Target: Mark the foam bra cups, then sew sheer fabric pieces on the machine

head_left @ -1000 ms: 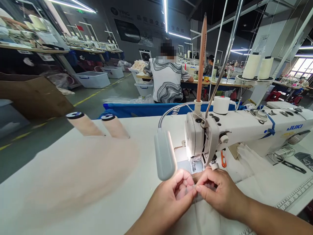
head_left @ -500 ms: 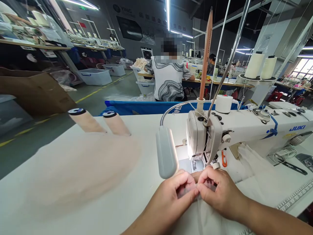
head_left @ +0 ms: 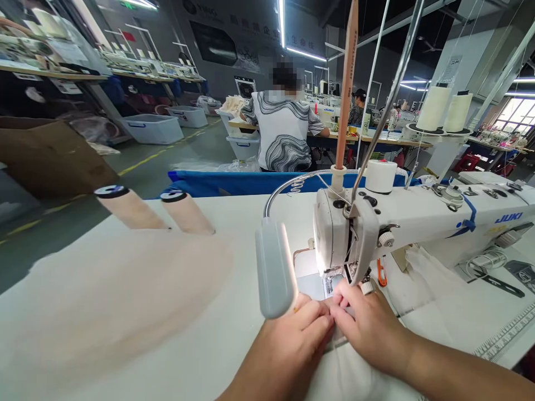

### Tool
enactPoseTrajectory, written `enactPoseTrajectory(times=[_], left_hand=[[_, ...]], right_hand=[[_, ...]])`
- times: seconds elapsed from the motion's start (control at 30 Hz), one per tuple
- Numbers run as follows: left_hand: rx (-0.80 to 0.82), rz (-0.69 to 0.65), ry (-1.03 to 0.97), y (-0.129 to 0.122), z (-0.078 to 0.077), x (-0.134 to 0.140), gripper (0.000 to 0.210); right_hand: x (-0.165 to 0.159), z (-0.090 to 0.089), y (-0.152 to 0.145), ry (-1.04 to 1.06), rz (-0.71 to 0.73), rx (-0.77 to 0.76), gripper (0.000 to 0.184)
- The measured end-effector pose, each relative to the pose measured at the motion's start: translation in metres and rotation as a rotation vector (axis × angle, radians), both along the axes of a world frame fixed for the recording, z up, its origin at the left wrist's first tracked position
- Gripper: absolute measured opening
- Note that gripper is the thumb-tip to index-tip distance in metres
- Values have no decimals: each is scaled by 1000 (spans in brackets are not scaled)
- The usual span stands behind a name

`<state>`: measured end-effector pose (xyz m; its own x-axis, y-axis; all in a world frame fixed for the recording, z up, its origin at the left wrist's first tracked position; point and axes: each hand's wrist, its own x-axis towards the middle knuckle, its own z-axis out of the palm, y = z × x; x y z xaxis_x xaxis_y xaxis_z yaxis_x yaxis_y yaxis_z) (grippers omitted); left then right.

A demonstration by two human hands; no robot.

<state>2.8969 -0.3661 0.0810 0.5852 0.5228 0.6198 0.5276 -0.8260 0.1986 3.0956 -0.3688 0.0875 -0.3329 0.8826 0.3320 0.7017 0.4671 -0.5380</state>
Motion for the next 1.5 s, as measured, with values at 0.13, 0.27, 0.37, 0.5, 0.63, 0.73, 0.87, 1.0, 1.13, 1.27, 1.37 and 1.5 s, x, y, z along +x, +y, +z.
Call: enactPoseTrajectory(times=[0.13,0.27,0.37,0.5,0.63,0.73,0.87,1.0,1.13,1.27,1.37,1.5], left_hand=[[-44,-11,29,1,-3,-6,32],[-40,11,53,0,-1,-8,35],[-1,57,91,0,2,-7,34],[63,83,110,2,2,-6,31],[72,96,133,4,-1,-7,31],[65,107,133,5,-3,-8,32],[56,109,129,7,-2,-8,33],[68,108,134,9,0,-6,32],[27,95,140,9,2,-7,28],[-65,119,142,2,-2,-14,24],[-79,127,172,-6,-13,-22,53],[-39,78,177,-11,-34,-23,65]], right_hand=[[6,-4,0,-46,91,98,17],[10,-4,-1,-134,133,161,22],[13,-5,0,-198,114,229,23],[14,-8,2,-216,70,311,21],[12,-8,5,-184,41,326,25],[11,-6,6,-175,40,322,25],[10,-6,7,-178,34,329,24],[11,-7,8,-207,30,322,24],[12,-8,8,-229,50,286,23],[19,-2,4,-201,93,230,22],[31,11,-2,-140,231,103,13],[44,24,-9,-165,417,-39,42]])
